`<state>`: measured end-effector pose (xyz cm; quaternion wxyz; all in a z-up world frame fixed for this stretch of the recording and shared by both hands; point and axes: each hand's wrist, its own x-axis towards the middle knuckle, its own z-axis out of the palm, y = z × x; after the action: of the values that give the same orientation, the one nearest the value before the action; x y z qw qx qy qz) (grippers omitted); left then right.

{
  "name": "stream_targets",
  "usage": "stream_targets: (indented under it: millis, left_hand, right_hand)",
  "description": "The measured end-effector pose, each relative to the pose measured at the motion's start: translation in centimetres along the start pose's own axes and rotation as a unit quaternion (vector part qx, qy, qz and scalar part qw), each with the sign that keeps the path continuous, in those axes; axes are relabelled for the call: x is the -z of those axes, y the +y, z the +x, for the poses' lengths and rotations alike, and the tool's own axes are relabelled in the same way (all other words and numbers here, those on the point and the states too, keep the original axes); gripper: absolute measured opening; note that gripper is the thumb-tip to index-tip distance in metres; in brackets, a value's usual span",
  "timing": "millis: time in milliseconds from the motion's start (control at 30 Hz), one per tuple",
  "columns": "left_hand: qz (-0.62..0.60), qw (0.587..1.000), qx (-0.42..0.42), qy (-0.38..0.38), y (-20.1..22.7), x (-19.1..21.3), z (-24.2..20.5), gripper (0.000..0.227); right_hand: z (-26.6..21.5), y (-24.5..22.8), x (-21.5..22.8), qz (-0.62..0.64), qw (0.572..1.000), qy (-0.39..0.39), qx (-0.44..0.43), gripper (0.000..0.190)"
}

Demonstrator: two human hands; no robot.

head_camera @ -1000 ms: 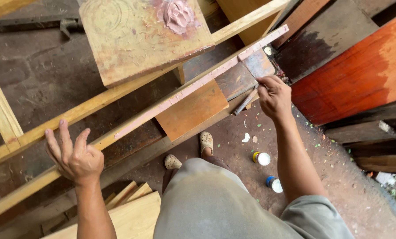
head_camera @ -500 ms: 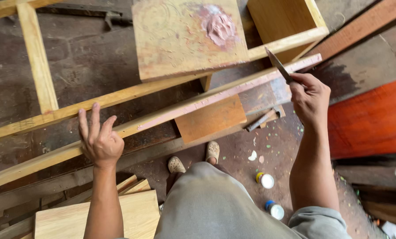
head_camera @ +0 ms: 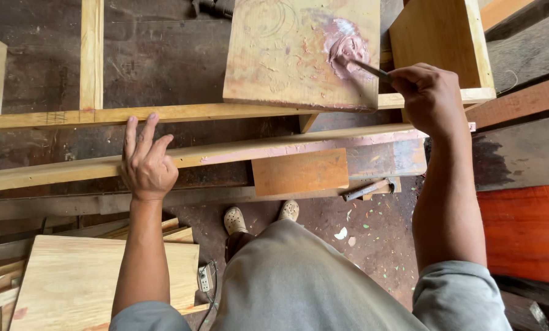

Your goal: The person applies pink wood filler to a wooden frame using a putty knife. They spread the filler along the edges and joints of the frame, smoothing it into the gaps. The person repeatedly scoops filler from a board and applies it to different sections of the frame.

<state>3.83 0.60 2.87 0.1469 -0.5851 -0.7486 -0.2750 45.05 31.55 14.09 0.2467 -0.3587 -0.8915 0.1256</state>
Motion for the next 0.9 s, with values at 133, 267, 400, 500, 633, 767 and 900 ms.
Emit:
stream_targets:
  millis: [133, 267, 400, 500, 633, 767, 900]
  left_hand:
    - [-0.006, 1.0, 0.01, -0.006, -0.1, -0.3, 0.0, 0.036]
    - [0.009, 1.0, -0.001, -0.004, -0.2, -0.3, -0.4, 0.036]
    - [-0.031, 0.999, 0.011, -0.015, -0.9, -1.1, -0.5, 0.032]
    - [0.024, 0.999, -0.026, -0.018, -2.7, -2.2, -1.6, 0.024]
    - [-0.044, 0.998, -0.029, -0.028, -4.6, -2.8, -1.4, 0.028]
    - [-0.054, 0.987, -0.124, -0.084, -5.2, -1.0, -1.4, 0.062]
    - [0.025, 0.976, -0.195, -0.093, -8.5, 3.2, -2.1, 0.088]
  right_hand:
    - [0.4, 1.1, -1.3, 0.011, 1.0, -0.004, 0.026, 0.012]
    - [0.9, 0.7, -1.9, -0.009, 0.997, -0.031, 0.063, 0.011]
    - [1.0, 0.0, -1.0, -0.004, 0.991, -0.039, 0.126, 0.008]
    - [-1.3, -0.3, -1.0, 0.076, 0.994, -0.046, -0.058, 0.008]
    - [-4.4, -0.9, -2.0, 0.38, 0.881, 0.029, -0.281, 0.011]
    - [-10.6, -5.2, -3.7, 0.379, 0.89, 0.036, -0.251, 0.012]
    - [-17.4, -11.3, -7.6, 0.429, 0.861, 0.056, -0.268, 0.014]
